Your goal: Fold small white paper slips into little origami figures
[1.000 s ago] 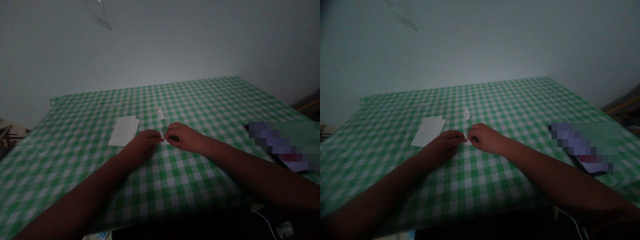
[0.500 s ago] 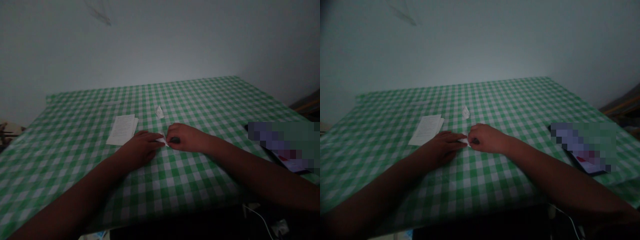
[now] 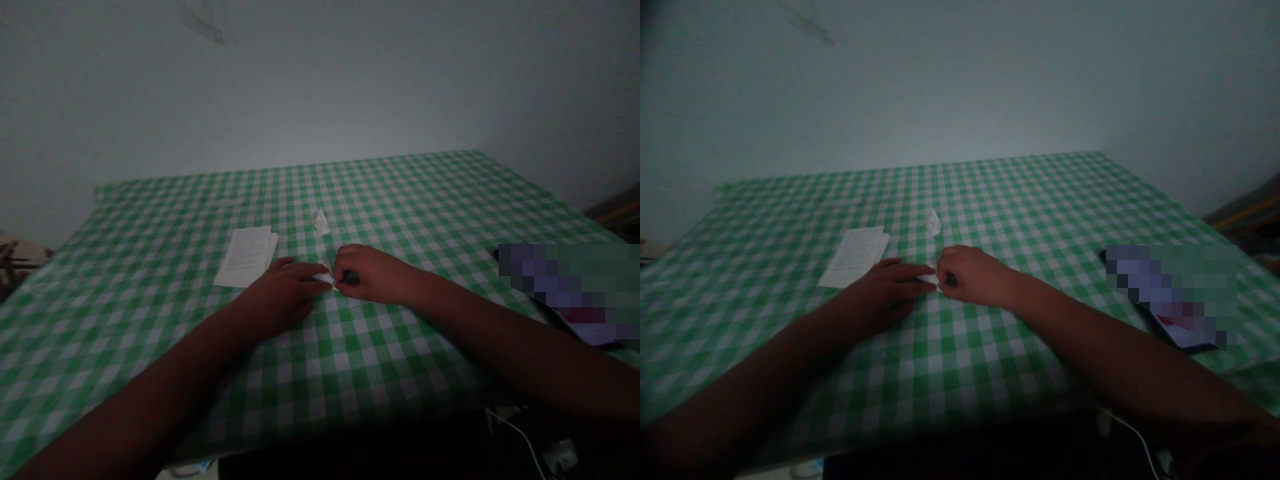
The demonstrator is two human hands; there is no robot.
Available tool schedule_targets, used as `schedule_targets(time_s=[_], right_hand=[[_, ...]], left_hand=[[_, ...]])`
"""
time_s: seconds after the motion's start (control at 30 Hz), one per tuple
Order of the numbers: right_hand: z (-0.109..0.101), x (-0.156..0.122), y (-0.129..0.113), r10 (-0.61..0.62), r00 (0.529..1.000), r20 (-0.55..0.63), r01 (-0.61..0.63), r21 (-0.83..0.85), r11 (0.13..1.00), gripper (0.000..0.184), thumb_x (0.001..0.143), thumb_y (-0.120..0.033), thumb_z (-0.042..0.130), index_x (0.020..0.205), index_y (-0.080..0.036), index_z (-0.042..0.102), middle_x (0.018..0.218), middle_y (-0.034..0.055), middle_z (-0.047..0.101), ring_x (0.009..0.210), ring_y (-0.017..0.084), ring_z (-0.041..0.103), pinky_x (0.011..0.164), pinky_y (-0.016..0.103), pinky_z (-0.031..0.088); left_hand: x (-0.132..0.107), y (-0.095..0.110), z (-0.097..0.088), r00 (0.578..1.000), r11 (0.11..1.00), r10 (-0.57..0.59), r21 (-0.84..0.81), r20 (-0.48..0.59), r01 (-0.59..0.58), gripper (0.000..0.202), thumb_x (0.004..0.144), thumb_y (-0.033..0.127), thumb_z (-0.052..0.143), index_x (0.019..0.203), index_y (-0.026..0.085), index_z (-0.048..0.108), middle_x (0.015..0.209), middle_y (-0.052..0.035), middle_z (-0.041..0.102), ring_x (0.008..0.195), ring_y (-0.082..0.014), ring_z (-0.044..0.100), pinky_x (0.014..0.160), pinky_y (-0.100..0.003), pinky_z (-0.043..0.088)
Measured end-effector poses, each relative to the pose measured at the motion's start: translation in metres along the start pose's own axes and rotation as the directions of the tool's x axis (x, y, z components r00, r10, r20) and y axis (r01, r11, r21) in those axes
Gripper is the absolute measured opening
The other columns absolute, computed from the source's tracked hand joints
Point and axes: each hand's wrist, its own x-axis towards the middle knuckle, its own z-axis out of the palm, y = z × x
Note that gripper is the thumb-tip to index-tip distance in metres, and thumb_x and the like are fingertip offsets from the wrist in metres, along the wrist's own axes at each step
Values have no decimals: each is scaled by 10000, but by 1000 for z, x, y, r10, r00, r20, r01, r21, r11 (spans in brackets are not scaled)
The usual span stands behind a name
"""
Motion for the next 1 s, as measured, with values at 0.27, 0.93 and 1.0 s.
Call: schedule_targets(time_s=[0.27,0.93,1.0], right_hand=[[-1,-1,-4,55,998,-17,-55,17,998,97,821,-213,665,800,-187,573,864,18,574,812,150,541,728,279,404],[-1,-2,0,91,996,2,-91,69,993,143,825,-234,660,780,-196,530,831,5,565,772,143,525,692,275,375],[0,-1,0,121,993,-8,-121,63,991,146,823,-235,663,775,-198,530,834,3,564,762,139,522,685,274,372]], left_hand=[[-1,0,1,1000,1000,-15,-7,22,15,444,873,125,525,1289,270,581,1455,-73,526,1294,-259,524,1115,-551,288],[-2,0,1,999,999,-40,-8,30,40,448,876,129,529,1291,291,581,1467,-56,516,1320,-244,504,1134,-539,266],[-2,0,1,999,999,-37,-9,26,37,449,874,127,531,1291,286,580,1463,-59,520,1323,-244,499,1132,-535,267]])
